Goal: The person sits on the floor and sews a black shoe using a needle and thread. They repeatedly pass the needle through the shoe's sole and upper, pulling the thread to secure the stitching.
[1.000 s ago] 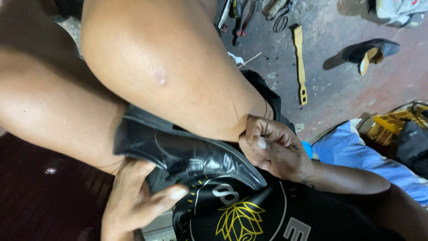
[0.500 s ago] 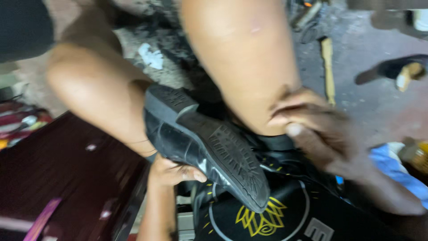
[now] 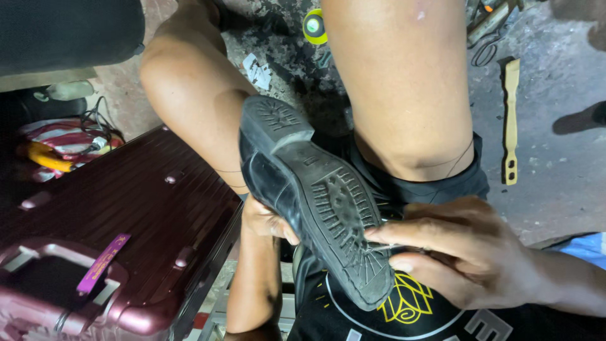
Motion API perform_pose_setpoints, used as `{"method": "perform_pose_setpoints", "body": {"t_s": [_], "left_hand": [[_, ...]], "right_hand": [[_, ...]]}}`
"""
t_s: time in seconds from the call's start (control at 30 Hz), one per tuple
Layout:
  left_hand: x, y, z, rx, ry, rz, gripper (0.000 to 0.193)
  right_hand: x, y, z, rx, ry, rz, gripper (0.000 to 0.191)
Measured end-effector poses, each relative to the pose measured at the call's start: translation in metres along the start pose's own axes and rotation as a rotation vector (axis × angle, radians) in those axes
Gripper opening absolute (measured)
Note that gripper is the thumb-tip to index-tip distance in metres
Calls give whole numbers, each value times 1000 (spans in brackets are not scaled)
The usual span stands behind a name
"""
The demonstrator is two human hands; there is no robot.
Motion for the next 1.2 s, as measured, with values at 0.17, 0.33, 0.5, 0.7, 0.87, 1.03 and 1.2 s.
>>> {"method": "perform_pose_setpoints", "body": {"t_s": [0.17, 0.33, 0.5, 0.7, 0.87, 1.03, 1.2], "left_hand": [[1, -4, 3, 98, 72, -64, 69], [-1, -10, 5, 127, 105, -34, 82], [-4, -12, 3, 27, 104, -7, 79], [-7, -13, 2, 59, 99, -7, 84], [-7, -14, 1, 98, 104, -16, 88], [-9, -19, 0, 113, 78, -11, 90], [-8, -20, 4, 126, 82, -26, 93]], "right_hand": [[-21, 6, 18, -69, -121, 38, 29], [-23, 9, 25, -141, -140, 46, 31], [-19, 10, 25, -184, -119, 71, 34], [-13, 13, 28, -193, -61, 151, 26], [-6, 15, 29, -216, -30, 148, 23], [1, 16, 30, -210, -11, 168, 17], [3, 17, 32, -192, 8, 202, 18]]}}
Point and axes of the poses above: each hand's wrist, its own z-axis towards the middle knuckle, its own y-axis out of the palm, x = y × z, the point moved 5 cm from there along z, towards the middle knuckle, and after that the axes turned 6 degrees about y, right-handed, at the moved point
